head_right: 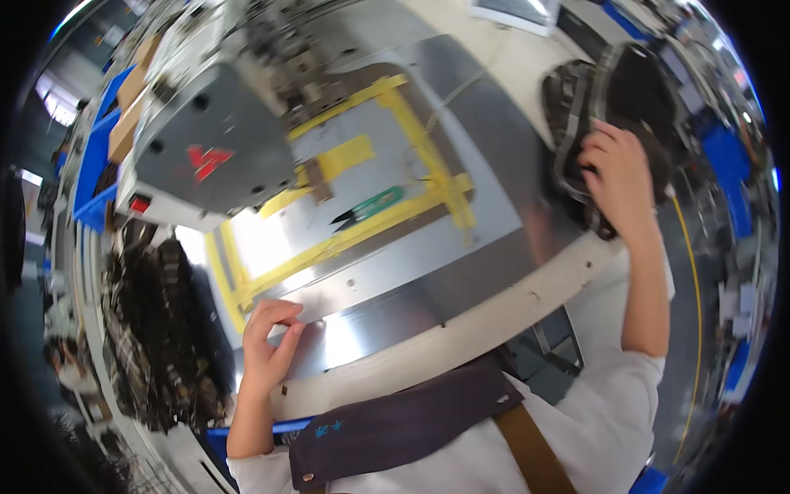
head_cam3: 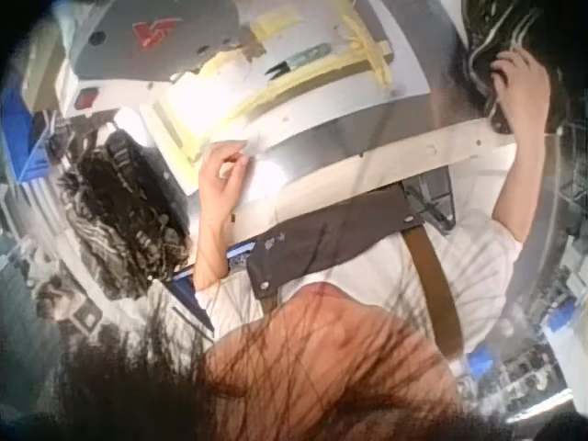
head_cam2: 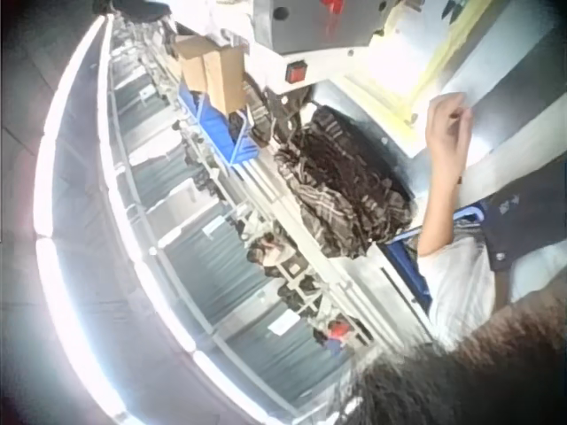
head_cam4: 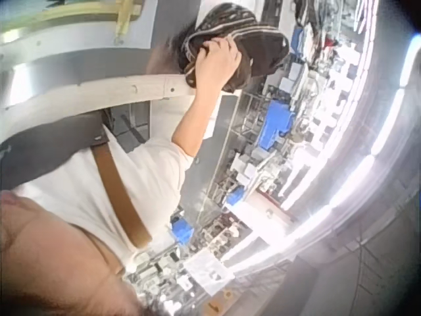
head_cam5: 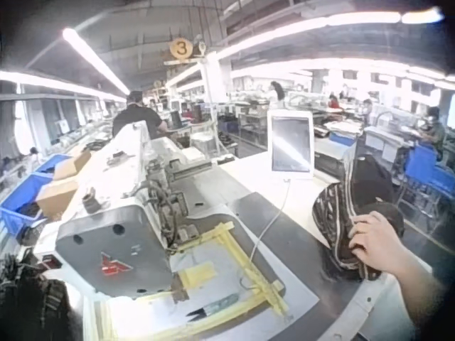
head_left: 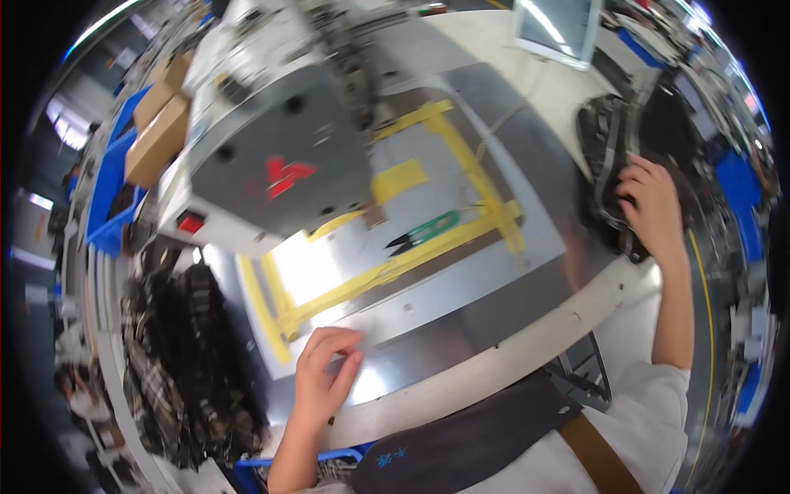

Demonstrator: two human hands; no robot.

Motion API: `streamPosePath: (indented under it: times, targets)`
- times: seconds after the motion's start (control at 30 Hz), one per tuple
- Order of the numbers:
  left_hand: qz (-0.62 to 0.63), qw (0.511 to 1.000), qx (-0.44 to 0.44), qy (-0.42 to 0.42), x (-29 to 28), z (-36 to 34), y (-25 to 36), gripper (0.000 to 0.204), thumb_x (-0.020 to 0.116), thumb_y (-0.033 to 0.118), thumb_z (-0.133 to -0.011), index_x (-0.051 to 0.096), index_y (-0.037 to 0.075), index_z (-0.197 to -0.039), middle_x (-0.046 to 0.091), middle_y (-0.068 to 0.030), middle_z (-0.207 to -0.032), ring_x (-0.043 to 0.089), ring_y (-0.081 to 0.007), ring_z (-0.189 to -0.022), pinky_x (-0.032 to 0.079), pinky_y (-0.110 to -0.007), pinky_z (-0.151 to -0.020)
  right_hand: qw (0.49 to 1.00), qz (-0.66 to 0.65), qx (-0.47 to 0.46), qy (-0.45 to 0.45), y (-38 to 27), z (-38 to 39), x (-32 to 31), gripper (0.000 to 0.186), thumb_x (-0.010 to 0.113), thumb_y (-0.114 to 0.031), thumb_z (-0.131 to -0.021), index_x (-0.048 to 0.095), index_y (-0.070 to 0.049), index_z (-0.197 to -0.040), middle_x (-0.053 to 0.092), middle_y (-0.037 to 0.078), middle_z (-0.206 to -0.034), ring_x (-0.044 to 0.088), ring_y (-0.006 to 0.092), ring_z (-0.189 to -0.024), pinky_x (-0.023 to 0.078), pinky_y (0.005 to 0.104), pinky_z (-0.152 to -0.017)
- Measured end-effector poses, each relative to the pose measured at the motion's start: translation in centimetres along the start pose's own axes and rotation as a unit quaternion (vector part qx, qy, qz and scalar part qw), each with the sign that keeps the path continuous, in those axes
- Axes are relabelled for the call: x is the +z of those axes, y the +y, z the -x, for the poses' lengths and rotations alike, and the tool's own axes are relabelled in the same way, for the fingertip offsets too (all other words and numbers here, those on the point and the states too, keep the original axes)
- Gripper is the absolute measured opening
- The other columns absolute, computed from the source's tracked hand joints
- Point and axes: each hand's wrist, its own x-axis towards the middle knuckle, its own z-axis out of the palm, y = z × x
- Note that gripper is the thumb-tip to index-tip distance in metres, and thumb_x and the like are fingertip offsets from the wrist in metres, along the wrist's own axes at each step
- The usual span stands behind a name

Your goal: The person operates a sewing machine to stitch a black bag, repeatedly adjusting the fabric and cutting threads with shears. They handle multiple bags, moving finished ones aside and picking up new ones to continue the sewing process.

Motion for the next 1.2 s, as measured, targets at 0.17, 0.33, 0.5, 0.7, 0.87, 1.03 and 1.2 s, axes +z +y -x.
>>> streamPosePath:
  times: [0.17, 0.33, 0.5, 0.7, 0.87, 1.03, 1.2]
  targets:
    - [-0.040, 0.997, 0.001, 0.059, -3.2, 1.4, 0.6, 0.024, 0.069, -0.005, -0.079, 0.067, 0.002, -0.101, 0.065, -0.0113, -0.098, 0.065, -0.0214, -0.083, 0.052, -0.029, -0.072, 0.992, 0.069, 0.100, 0.035, 0.1, 1.7, -0.1, 0.010, 0.064, -0.007, -0.084, 0.063, -0.002, -0.093, 0.064, 0.010, -0.090, 0.061, 0.0293, -0.093, 0.038, 0.0434, -0.104]
    - [-0.286, 0.935, 0.069, 0.199, -7.9, 2.4, 2.1, 0.027, 0.075, 0.001, -0.075, 0.068, 0.006, -0.100, 0.067, -0.0088, -0.097, 0.065, -0.0290, -0.087, 0.053, -0.035, -0.075, 0.977, -0.164, -0.134, -0.018, -12.1, -2.8, 1.8, 0.027, 0.067, -0.009, -0.080, 0.060, -0.003, -0.106, 0.059, 0.012, -0.112, 0.054, 0.0332, -0.108, 0.038, 0.0446, -0.103]
    - [-0.521, 0.772, -0.068, 0.358, -14.2, 4.5, 2.9, 0.036, 0.075, 0.006, -0.075, 0.065, 0.007, -0.110, 0.064, -0.0094, -0.112, 0.059, -0.0312, -0.108, 0.048, -0.040, -0.091, 0.938, -0.254, -0.236, -0.005, -17.3, -6.8, 6.8, 0.034, 0.067, -0.007, -0.079, 0.059, -0.002, -0.113, 0.056, 0.011, -0.116, 0.054, 0.0338, -0.105, 0.044, 0.0445, -0.091]
    - [-0.513, 0.747, -0.112, 0.407, -16.6, 8.9, 0.1, 0.021, 0.058, 0.006, -0.093, 0.068, 0.004, -0.111, 0.068, -0.0107, -0.110, 0.066, -0.0278, -0.100, 0.051, -0.034, -0.088, 0.942, -0.253, -0.221, -0.015, -17.5, -6.3, 8.8, 0.029, 0.065, -0.006, -0.081, 0.061, -0.002, -0.110, 0.057, 0.011, -0.104, 0.057, 0.0317, -0.093, 0.048, 0.0421, -0.078]
    - [-0.367, 0.690, -0.087, 0.618, -18.9, 12.1, 1.1, 0.030, 0.055, 0.018, -0.101, 0.062, -0.009, -0.112, 0.067, -0.0104, -0.100, 0.057, -0.0133, -0.087, 0.047, -0.026, -0.083, 0.971, -0.199, -0.135, 0.000, -13.5, -5.1, 8.6, 0.029, 0.064, -0.004, -0.081, 0.061, -0.002, -0.110, 0.057, 0.012, -0.103, 0.057, 0.0322, -0.095, 0.047, 0.0414, -0.079]
    - [-0.155, 0.681, -0.004, 0.715, -17.4, 11.0, 6.9, 0.037, 0.056, 0.025, -0.100, 0.061, -0.009, -0.113, 0.066, -0.0123, -0.104, 0.061, -0.0148, -0.091, 0.048, -0.025, -0.085, 0.967, -0.225, -0.122, 0.018, -12.6, -3.9, 6.7, 0.033, 0.066, -0.005, -0.080, 0.061, -0.001, -0.112, 0.059, 0.014, -0.113, 0.057, 0.0343, -0.105, 0.047, 0.0395, -0.090]
    - [0.024, 0.783, 0.021, 0.621, -9.4, 6.1, 10.0, 0.038, 0.056, 0.024, -0.099, 0.058, -0.009, -0.117, 0.066, -0.0148, -0.108, 0.063, -0.0207, -0.096, 0.050, -0.033, -0.088, 0.839, -0.458, -0.230, -0.179, -19.8, -2.8, 2.7, 0.071, 0.077, -0.018, -0.077, 0.044, -0.006, -0.139, 0.046, 0.016, -0.139, 0.045, 0.0343, -0.127, 0.040, 0.0402, -0.105]
